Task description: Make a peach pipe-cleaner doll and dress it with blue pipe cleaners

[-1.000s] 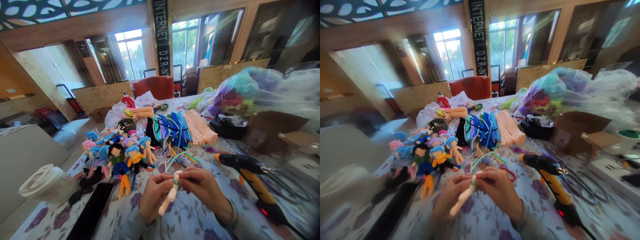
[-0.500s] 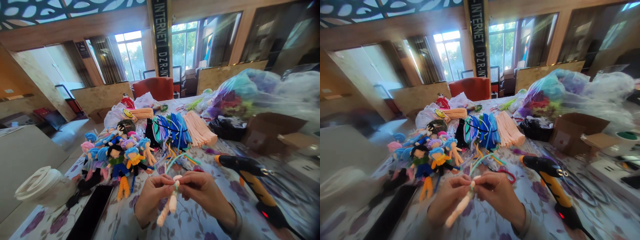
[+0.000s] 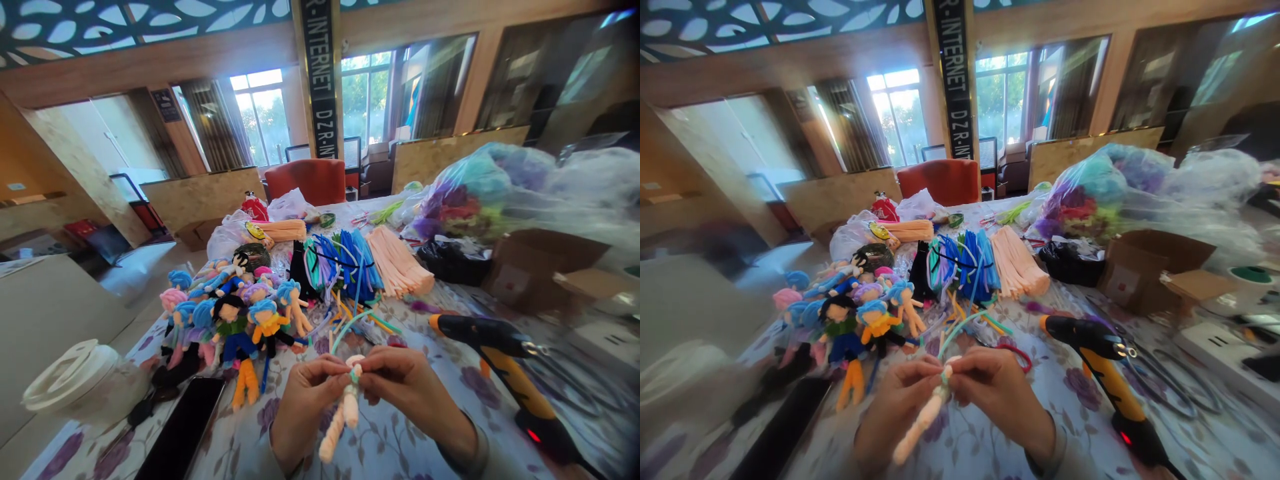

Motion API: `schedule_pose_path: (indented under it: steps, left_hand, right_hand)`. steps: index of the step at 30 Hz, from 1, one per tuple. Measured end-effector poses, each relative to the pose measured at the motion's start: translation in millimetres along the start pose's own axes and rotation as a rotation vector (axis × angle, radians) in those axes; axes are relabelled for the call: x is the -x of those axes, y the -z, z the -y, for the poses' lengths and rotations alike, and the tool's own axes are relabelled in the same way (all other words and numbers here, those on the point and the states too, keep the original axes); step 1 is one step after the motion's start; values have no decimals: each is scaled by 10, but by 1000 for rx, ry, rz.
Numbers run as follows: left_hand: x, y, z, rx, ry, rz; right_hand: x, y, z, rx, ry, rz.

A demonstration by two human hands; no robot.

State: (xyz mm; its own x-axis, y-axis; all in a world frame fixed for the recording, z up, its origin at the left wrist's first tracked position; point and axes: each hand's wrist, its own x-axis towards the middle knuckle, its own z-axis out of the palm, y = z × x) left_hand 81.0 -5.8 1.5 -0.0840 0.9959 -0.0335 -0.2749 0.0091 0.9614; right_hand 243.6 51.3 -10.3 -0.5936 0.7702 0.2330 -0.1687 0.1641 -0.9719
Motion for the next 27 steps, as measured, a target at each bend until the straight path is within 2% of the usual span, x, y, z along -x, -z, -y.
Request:
schedule_pose_path:
  steps: [8, 21, 27]
  left_hand:
    - [16, 5, -5, -27, -27, -15]
    - [33, -1, -32, -40, -71, 48]
    - [44, -29, -67, -40, -71, 35]
  right_hand:
    - [8, -12, 39, -40, -16, -1]
    - [44, -24, 85, 16, -15, -2]
    - [53, -28, 113, 59, 14, -6]
